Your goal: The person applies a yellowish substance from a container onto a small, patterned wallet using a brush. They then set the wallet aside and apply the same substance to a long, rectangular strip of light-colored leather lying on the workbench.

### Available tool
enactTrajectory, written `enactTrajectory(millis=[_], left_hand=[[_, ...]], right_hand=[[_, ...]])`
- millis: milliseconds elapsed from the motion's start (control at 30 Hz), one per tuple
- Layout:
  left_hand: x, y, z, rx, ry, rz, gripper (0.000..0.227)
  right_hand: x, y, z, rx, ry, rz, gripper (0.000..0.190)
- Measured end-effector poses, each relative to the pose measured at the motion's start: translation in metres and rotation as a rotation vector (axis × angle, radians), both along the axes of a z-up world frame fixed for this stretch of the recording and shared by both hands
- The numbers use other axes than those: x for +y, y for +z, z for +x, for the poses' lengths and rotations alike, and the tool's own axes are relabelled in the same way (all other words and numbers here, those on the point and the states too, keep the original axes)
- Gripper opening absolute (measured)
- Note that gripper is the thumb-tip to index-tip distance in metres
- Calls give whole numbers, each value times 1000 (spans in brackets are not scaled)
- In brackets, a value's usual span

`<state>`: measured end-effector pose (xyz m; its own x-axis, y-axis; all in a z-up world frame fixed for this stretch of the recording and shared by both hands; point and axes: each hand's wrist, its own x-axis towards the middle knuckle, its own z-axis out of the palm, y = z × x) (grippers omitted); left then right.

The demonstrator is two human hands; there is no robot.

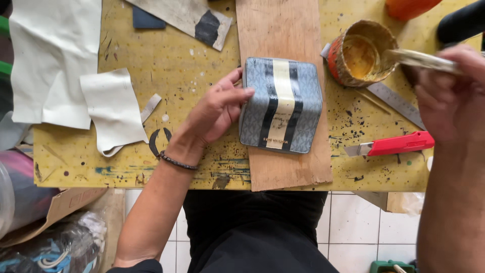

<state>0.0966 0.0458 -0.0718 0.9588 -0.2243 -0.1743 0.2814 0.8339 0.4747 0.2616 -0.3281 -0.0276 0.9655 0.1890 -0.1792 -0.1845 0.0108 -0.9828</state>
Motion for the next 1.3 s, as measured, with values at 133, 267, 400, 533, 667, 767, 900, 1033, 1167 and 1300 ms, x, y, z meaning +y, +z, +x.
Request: enactTrajectory(millis=[133, 267, 400, 533, 667, 767, 900, 1033, 1167, 1300], left_hand=[[-9, -6, 1, -12, 60, -9, 70], [-15, -2, -1, -27, 75, 38, 66], [-20, 2, -1, -72, 45, 196, 88], [-23, 4, -4, -87, 28, 160, 85], [-23, 10, -4, -105, -2, 201, 86], [-23, 12, -6, -110, -10, 127, 90], [-26, 6, -7, -90, 8, 177, 90], [-25, 5, -7, -126, 4, 158, 87], [-24, 8, -6, -165, -19, 193, 86], [-25, 4, -7, -140, -10, 150, 86]], right_hand=[[7, 8, -10, 89, 192, 341, 12], [5, 20, -14, 164, 32, 421, 12], [26, 36, -30, 119, 58, 315, 17], [47, 55, -49, -33, 299, 147, 17], [72, 73, -55, -180, 395, -181, 10], [88, 86, -56, -253, 465, -375, 6], [94, 88, -54, -255, 465, -475, 4], [89, 88, -53, -267, 516, -518, 6], [93, 97, -54, -219, 432, -511, 7], [88, 86, -49, -378, 543, -506, 4]])
